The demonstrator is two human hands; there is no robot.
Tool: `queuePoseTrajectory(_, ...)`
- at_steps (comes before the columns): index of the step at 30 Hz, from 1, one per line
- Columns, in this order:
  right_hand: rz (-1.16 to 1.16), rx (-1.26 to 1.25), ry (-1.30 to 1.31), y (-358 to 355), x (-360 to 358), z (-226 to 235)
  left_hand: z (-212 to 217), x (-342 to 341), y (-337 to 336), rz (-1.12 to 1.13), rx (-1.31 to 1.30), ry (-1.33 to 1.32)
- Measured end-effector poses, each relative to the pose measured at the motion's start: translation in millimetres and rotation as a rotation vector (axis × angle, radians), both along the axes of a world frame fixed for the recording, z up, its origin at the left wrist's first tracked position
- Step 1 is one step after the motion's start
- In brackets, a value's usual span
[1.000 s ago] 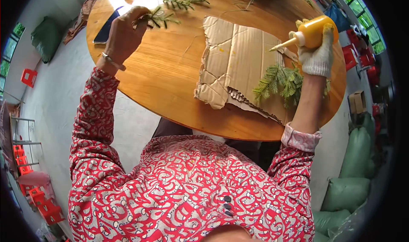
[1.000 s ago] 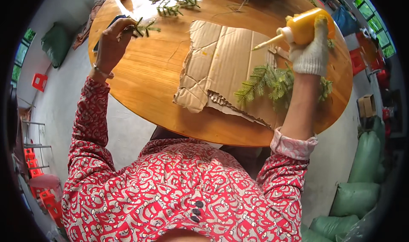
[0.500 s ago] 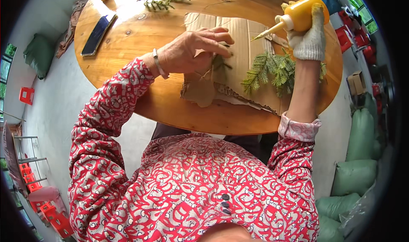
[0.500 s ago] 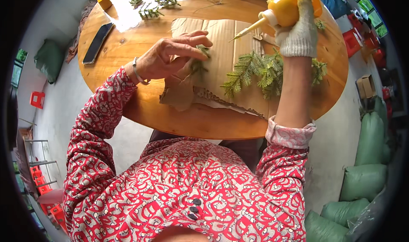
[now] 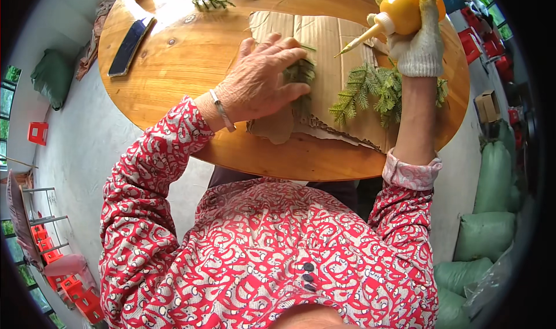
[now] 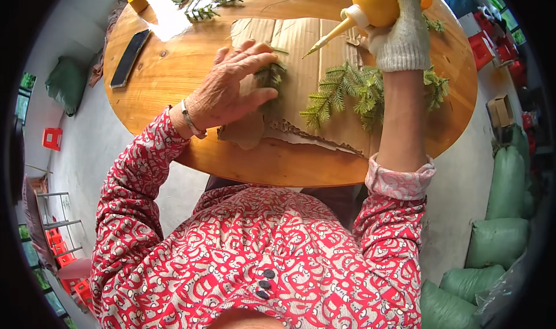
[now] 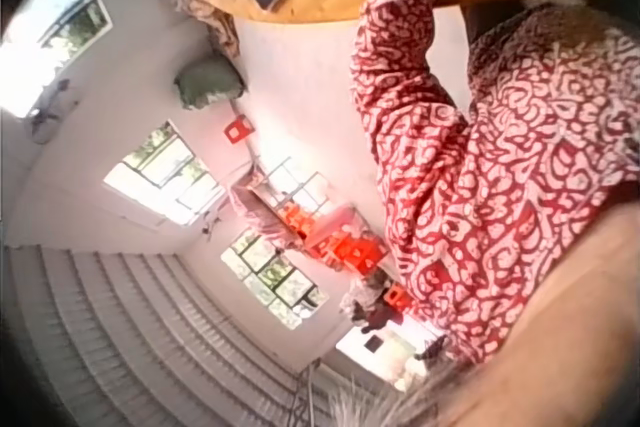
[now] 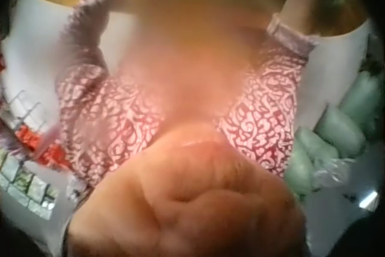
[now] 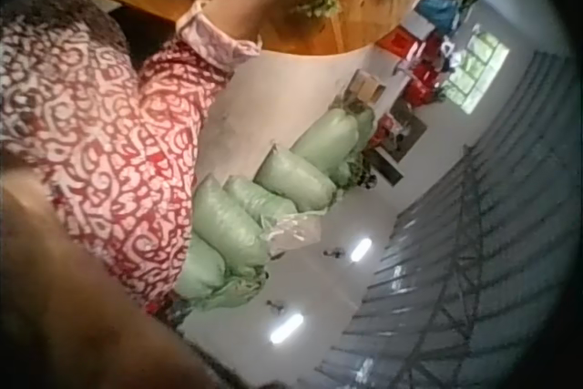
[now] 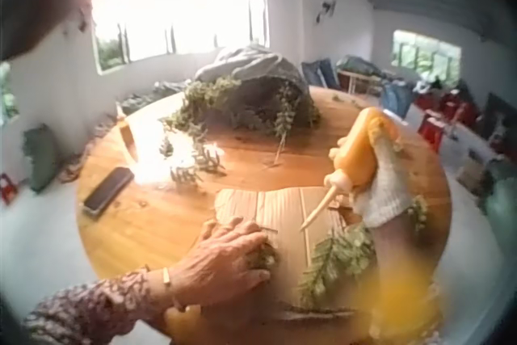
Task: The person applies glue from a squeeze bottle onto artificial pine sprigs and sticks them onto a piece of cardboard on the table.
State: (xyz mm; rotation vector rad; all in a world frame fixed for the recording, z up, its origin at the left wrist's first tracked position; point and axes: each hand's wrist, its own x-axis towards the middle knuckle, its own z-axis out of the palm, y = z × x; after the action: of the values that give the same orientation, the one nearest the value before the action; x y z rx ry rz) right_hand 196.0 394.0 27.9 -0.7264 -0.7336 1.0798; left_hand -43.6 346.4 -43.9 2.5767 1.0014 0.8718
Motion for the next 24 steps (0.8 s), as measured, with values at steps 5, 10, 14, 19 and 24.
queuePoseTrajectory(5,0.003,0.032,-0.021,-3.4,-11.0,-3.1,-14.5,4.5,2.1,-0.145,0.034,-0.041)
queuePoseTrajectory(10,0.012,0.055,-0.043,-4.3,-22.6,-10.3,-28.8,-2.8,0.9,-0.082,0.074,-0.018)
queuePoseTrajectory(14,0.021,0.077,-0.068,-12.8,-37.7,-16.7,-30.0,-6.9,-3.4,-0.068,0.030,0.001)
queuePoseTrajectory(19,0.020,0.069,-0.072,-20.5,-54.9,-23.9,-37.1,-11.4,-6.9,-0.062,-0.017,-0.005)
queuePoseTrajectory(24,0.056,0.079,-0.104,-33.3,-63.8,-28.8,-46.4,-12.4,-12.8,-0.004,0.004,0.006)
